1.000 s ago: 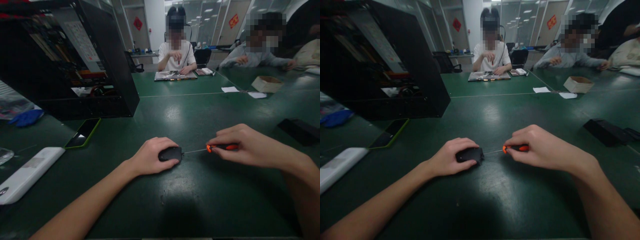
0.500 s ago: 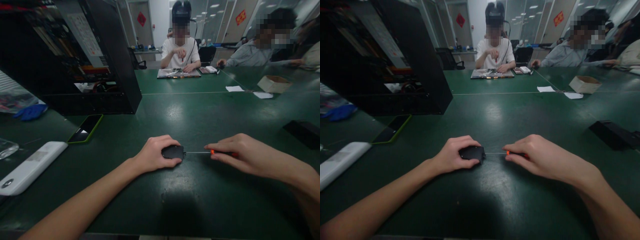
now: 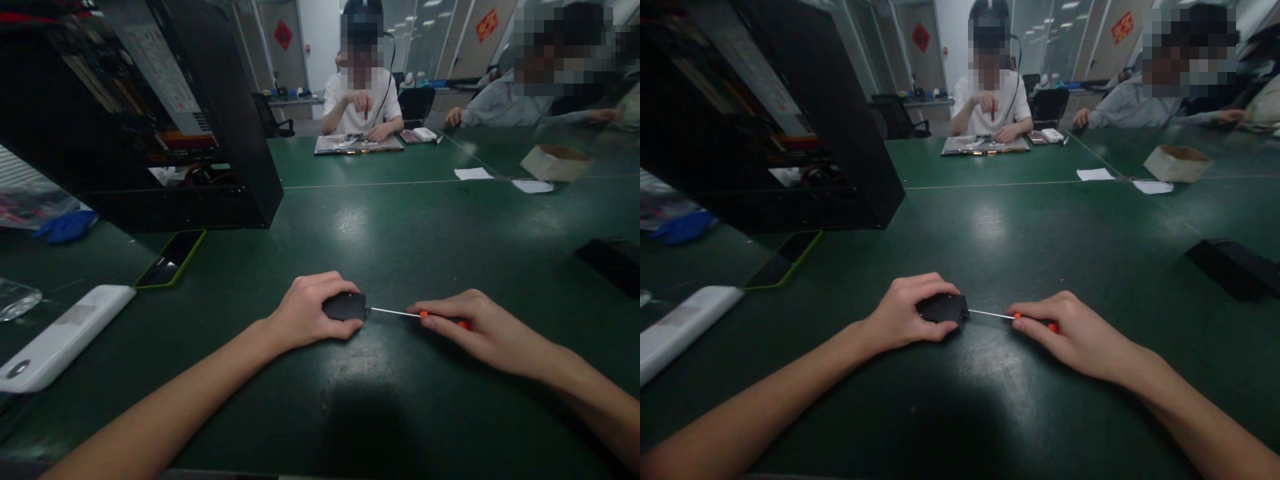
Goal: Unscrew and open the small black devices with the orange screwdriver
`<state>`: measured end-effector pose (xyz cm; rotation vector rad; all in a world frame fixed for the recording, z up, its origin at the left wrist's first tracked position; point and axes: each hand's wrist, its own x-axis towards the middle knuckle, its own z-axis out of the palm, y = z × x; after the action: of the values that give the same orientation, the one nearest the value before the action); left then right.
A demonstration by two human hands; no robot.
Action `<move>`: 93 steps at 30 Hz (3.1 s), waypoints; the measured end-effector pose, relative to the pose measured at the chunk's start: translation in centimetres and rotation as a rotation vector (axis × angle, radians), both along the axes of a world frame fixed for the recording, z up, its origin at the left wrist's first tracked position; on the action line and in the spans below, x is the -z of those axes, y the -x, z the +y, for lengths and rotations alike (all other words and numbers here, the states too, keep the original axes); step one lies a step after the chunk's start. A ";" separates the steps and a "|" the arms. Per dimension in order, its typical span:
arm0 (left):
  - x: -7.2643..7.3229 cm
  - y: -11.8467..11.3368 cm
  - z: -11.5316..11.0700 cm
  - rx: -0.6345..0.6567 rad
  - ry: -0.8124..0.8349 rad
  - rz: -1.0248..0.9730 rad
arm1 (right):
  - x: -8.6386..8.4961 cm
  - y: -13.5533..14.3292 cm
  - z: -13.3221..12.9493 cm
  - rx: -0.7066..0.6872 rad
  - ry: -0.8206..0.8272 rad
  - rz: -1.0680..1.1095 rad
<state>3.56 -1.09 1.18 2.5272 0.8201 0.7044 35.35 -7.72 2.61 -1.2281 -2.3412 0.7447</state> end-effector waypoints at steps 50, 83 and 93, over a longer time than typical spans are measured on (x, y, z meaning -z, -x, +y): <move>-0.5 0.2 0.1 0.009 0.079 -0.012 | 0.7 2.8 -1.4 -0.081 -0.358 -0.251; -0.8 2.8 2.2 0.076 0.204 -0.025 | 3.6 6.5 1.1 -0.110 -0.670 -0.216; -1.7 3.8 2.8 0.152 0.242 0.024 | 3.4 6.4 1.4 -0.120 -0.721 -0.249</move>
<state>-0.20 1.72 2.91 2.3536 0.6683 0.4941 28.99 -6.31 -0.83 -0.8873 -2.5383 -0.2468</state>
